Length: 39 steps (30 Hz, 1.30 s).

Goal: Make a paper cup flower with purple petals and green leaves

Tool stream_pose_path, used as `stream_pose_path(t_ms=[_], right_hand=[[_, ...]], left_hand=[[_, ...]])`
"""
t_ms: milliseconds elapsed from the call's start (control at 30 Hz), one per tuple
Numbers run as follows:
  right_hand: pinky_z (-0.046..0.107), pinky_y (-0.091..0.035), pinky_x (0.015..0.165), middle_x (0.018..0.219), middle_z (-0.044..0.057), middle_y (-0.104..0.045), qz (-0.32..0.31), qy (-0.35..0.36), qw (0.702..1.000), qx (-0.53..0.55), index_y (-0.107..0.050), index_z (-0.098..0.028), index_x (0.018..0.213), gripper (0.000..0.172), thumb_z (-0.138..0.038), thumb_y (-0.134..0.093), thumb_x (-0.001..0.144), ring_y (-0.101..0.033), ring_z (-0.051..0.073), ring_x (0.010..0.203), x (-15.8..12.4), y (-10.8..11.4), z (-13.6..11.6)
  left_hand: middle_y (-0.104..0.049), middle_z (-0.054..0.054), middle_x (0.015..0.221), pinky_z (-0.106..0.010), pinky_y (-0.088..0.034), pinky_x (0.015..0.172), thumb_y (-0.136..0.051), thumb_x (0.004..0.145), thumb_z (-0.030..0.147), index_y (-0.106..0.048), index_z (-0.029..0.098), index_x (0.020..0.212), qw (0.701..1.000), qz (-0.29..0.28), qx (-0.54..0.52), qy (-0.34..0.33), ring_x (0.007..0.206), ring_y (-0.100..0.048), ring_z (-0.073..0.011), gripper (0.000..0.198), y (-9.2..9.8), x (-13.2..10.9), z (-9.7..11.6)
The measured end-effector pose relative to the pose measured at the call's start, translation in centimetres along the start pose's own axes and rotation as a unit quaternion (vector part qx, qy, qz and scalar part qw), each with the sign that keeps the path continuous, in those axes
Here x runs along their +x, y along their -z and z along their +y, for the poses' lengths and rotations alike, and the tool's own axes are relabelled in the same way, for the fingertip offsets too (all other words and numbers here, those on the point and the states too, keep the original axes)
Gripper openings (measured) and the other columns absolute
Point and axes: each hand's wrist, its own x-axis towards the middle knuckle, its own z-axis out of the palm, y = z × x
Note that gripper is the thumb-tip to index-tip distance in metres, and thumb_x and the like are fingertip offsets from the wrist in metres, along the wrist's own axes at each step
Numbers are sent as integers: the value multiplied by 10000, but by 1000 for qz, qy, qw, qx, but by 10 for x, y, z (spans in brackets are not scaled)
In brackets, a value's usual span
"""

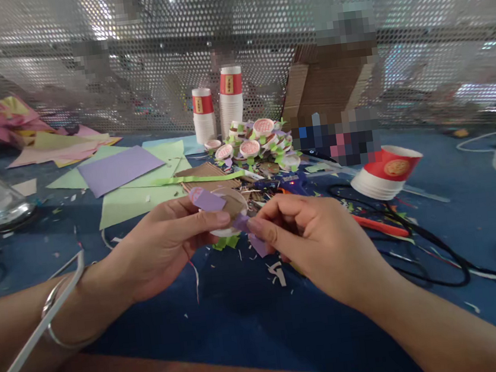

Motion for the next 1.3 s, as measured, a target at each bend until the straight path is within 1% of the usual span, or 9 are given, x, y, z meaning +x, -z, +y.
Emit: stream_pose_path(t_ms=[67,167,300,400,533,700,1067,1200,1300], right_hand=[[212,-290,369,504,-14,-546,6,-3,1000,-3,-714,-194,714,562,-741,-691,842,-402,82,402,0,0,1],[212,-300,367,525,-7,-559,0,-4,1000,-7,-709,-197,720,558,-735,-670,863,-410,83,407,0,1,3],[214,-329,391,542,-2,-570,-18,-5,1000,-4,-705,-199,728,503,-674,-671,891,-446,94,437,-1,2,6],[214,-320,389,550,-4,-574,-27,-14,1000,0,-706,-197,745,466,-633,-663,906,-441,93,434,0,2,7],[208,-332,410,569,-5,-587,-40,-29,999,20,-694,-188,739,461,-626,-691,882,-448,87,450,0,2,6],[217,-325,411,560,-15,-557,-51,-41,997,33,-687,-194,734,488,-666,-707,856,-447,95,454,0,3,6],[221,-364,483,602,-21,-578,-62,-8,998,25,-706,-187,754,463,-636,-738,866,-477,98,527,-1,3,8],[226,-374,486,606,-13,-576,-59,-1,998,12,-692,-185,743,514,-679,-687,888,-485,102,535,0,4,6],[230,-383,483,609,-7,-581,-63,-6,998,6,-694,-187,744,545,-716,-671,875,-492,108,534,1,4,5]], left_hand=[[-726,-51,926,-268,-471,772,-817,807,257,-779,144,907,1000,1,-3,8,894,-637,-155,156,0,0,0],[-708,-39,868,-255,-477,755,-836,792,251,-790,142,905,1000,-2,-10,13,867,-635,-147,164,0,-1,-1],[-732,-33,910,-247,-478,774,-843,784,226,-800,157,913,1000,-17,-23,1,860,-637,-130,152,0,-2,0],[-741,-35,933,-247,-473,788,-848,770,202,-802,159,913,999,-30,-22,1,856,-632,-124,156,1,-2,1],[-738,-50,936,-268,-466,792,-850,760,207,-796,144,903,999,-37,-11,4,885,-638,-150,165,0,-2,1],[-719,-54,920,-288,-461,787,-815,802,253,-780,143,898,1000,-24,-3,-2,909,-645,-175,150,-1,-2,0],[-716,-70,961,-291,-435,771,-761,872,280,-762,132,902,999,-45,17,-26,908,-617,-172,151,-1,-2,-2],[-699,-61,924,-304,-432,785,-757,874,260,-763,128,907,998,-57,12,-31,901,-616,-176,137,-1,-2,-2],[-696,-47,891,-297,-431,782,-789,848,240,-771,124,900,998,-59,5,-36,846,-601,-153,129,0,-1,-3]])
